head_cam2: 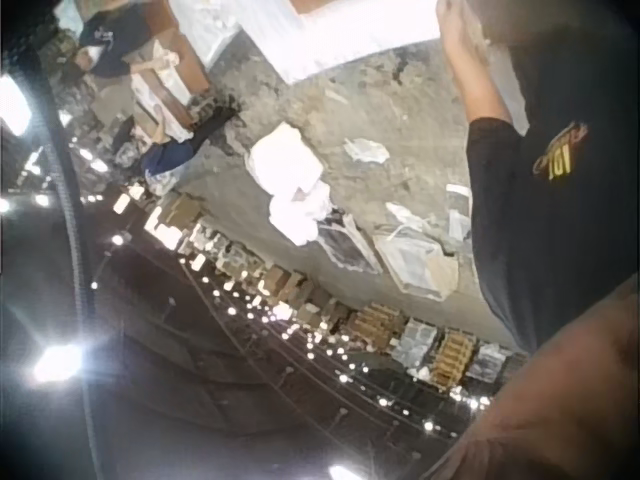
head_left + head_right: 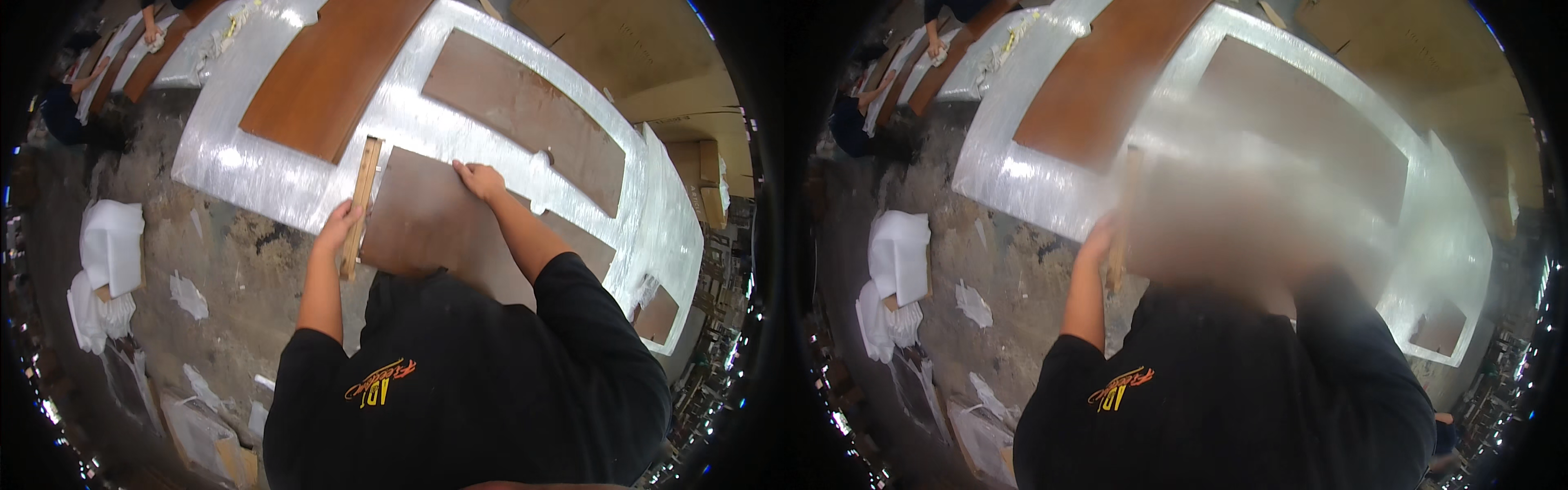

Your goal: The person uses a wooden block to rub the edges of brown wood panels laid on a plastic-covered table, then flips and repositions the panels. Later, the person sits on the floor and sorts small hardware items from a cardboard box.

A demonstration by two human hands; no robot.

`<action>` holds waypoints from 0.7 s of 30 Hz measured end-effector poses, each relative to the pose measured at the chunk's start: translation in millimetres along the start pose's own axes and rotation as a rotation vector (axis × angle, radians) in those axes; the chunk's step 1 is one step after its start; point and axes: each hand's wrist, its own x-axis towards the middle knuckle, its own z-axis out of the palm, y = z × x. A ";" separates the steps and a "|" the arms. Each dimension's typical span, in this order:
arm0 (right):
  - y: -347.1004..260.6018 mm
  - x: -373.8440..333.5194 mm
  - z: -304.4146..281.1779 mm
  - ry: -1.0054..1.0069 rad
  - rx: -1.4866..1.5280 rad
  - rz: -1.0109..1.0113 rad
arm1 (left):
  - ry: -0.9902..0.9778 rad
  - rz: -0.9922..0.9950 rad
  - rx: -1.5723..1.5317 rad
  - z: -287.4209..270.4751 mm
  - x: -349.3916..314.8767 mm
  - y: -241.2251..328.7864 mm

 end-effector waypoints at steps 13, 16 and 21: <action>-18.5 -18.8 6.4 0.134 -0.100 0.155 | -0.027 0.043 0.118 3.1 9.2 -6.2; -19.1 -19.0 7.2 0.153 -0.102 0.156 | 0.026 0.031 0.118 8.1 8.1 -5.2; -18.4 -19.0 6.3 0.172 -0.099 0.154 | -0.016 0.063 0.134 6.7 17.9 -5.1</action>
